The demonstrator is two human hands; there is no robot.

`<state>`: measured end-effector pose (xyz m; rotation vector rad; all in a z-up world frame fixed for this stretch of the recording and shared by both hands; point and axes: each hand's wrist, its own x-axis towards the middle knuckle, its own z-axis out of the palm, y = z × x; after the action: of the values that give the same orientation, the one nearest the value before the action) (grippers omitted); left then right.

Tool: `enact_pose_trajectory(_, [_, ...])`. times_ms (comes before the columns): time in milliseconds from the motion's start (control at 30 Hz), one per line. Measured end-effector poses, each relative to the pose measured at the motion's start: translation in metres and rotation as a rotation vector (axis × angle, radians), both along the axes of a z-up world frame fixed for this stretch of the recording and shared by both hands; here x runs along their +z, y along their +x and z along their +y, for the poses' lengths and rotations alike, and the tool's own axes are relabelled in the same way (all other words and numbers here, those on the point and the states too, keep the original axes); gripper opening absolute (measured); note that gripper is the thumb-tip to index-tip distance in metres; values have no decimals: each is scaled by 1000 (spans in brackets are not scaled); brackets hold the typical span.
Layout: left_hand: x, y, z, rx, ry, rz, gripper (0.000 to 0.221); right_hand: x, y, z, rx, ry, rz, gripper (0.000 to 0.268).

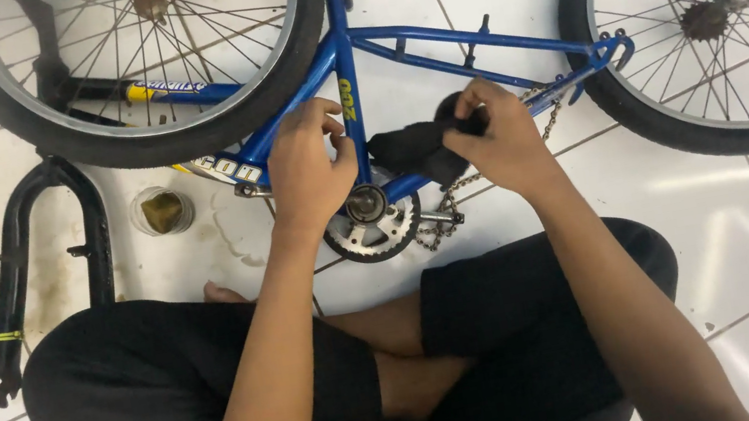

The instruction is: The person is cleaning the bicycle frame and preparing to reinstall the front wheel and fork assembly.

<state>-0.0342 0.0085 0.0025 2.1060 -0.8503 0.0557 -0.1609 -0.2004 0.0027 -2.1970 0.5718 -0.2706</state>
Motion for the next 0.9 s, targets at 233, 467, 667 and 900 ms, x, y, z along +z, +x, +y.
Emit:
enact_pose_trajectory(233, [-7, -18, -10, -150, -101, -14, 28, -18, -52, -4, -253, -153, 48, 19])
enact_pose_trajectory(467, [-18, -20, -8, -183, -76, 77, 28, -43, -49, -7, -336, -43, 266, 27])
enact_pose_trajectory(667, [-13, -25, -10, -220, -32, 105, 29, -42, -39, 10, -300, 438, 235, 54])
enact_pose_trajectory(900, [-9, -43, -41, -399, 166, 96, 31, -89, -35, -10, -144, 344, 281, 43])
